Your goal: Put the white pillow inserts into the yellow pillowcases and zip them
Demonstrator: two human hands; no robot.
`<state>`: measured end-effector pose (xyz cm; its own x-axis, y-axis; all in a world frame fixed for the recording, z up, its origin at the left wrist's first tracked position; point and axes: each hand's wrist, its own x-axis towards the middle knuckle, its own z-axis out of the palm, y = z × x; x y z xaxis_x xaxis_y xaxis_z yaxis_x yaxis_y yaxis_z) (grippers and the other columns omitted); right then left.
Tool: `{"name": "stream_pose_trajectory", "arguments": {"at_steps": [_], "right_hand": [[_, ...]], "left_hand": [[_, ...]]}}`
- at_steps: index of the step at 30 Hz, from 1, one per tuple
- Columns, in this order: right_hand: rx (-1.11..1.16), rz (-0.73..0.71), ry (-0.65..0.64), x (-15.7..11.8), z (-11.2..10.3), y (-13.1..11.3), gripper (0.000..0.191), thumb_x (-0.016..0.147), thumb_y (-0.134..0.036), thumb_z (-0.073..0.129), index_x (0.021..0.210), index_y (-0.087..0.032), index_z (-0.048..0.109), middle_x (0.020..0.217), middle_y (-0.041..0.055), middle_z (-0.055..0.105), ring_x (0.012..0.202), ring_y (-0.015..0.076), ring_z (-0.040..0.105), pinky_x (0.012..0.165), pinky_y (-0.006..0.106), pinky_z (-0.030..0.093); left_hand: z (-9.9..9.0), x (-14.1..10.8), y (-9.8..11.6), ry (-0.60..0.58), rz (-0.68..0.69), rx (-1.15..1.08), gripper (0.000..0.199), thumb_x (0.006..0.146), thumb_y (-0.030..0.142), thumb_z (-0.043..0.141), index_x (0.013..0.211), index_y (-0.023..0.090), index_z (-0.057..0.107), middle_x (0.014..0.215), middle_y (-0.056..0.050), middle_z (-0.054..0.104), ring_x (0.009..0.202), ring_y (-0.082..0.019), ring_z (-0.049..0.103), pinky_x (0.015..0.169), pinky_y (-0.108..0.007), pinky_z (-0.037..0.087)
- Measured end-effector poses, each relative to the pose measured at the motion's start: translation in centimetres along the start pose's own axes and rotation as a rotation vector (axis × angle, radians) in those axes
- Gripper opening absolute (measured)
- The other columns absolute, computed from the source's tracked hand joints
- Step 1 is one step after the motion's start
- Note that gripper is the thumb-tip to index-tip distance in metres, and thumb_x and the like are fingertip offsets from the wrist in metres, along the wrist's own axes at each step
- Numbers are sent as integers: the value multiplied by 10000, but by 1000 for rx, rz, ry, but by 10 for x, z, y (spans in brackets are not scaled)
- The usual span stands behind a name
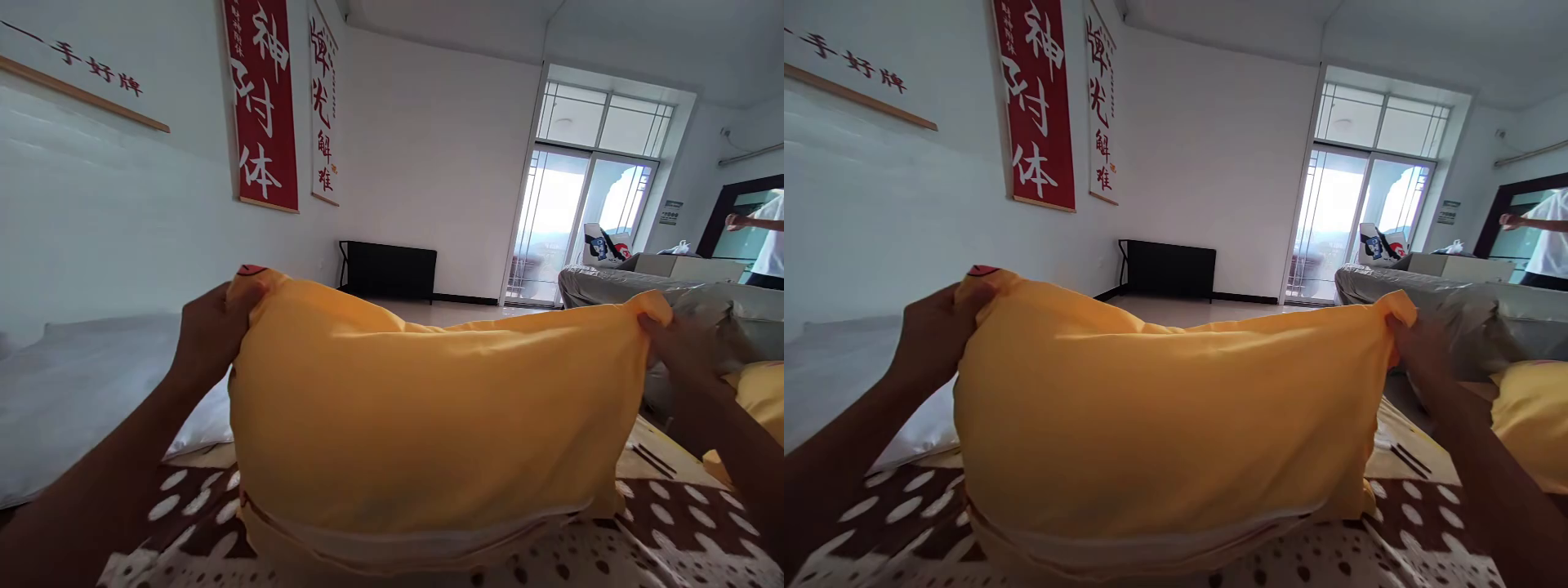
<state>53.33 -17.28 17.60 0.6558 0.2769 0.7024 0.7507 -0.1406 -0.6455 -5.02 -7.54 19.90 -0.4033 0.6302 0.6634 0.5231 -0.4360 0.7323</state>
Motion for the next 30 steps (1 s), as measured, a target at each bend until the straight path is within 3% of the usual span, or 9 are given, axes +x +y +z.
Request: {"name": "stream_pose_trajectory", "arguments": {"at_steps": [2,4,8,12,15,18,22,27,30], "right_hand": [[-119,-212,62,-11,-7,-23,378,743,-357,526,1032,-145,647,1004,173,661,905,290,594,756,401,399],[-102,-563,95,-32,-13,-57,391,801,-346,469,1114,-163,615,1130,140,644,1073,276,557,931,406,351],[-18,-1009,-295,-87,-8,-137,335,927,-358,388,1172,-231,580,1202,77,633,1153,229,535,989,423,289],[88,-961,-611,-127,16,-199,355,928,-400,402,1194,-223,557,1099,78,674,1069,238,575,890,399,374],[106,-855,-867,-140,30,-225,286,878,-443,466,973,-227,627,835,42,682,795,198,606,664,294,408],[111,-751,-946,-143,34,-235,303,818,-420,523,601,-210,500,602,-18,522,565,122,460,517,239,311],[289,-670,-798,-144,32,-229,391,843,-388,462,535,-204,307,526,-53,298,516,90,276,485,235,210],[349,-854,-322,-153,34,-212,341,909,-318,374,591,-209,430,511,-38,401,505,105,305,587,251,296],[328,-999,-172,-160,38,-206,332,917,-233,353,621,-214,504,535,-8,492,509,117,372,624,267,325]], "left_hand": [[-3,0,-10,-115,65,226,312,704,502,536,666,194,564,496,22,449,501,-126,400,458,-208,285],[-6,0,-15,-149,94,353,380,677,560,542,780,208,640,480,11,477,494,-152,427,470,-216,294],[-16,5,-13,-291,108,240,554,603,626,568,951,208,670,718,-21,638,639,-180,532,531,-216,381],[-34,10,-5,-446,100,80,601,434,506,674,950,197,655,937,-11,656,801,-191,558,592,-194,420],[-46,6,4,-339,202,260,269,437,323,635,673,200,602,648,32,577,623,-132,474,537,-181,352],[-53,1,15,-265,268,370,133,477,273,507,468,198,397,429,52,328,481,-97,286,460,-201,245],[-55,7,20,-376,100,91,178,457,337,529,544,188,485,493,39,394,501,-101,344,446,-189,266],[-51,10,12,-474,-230,-183,615,422,377,707,1000,188,622,685,-26,643,537,-176,529,432,-232,394],[-47,5,6,-458,-186,-140,421,472,405,770,809,177,664,628,-29,629,486,-156,508,395,-217,359]]}}
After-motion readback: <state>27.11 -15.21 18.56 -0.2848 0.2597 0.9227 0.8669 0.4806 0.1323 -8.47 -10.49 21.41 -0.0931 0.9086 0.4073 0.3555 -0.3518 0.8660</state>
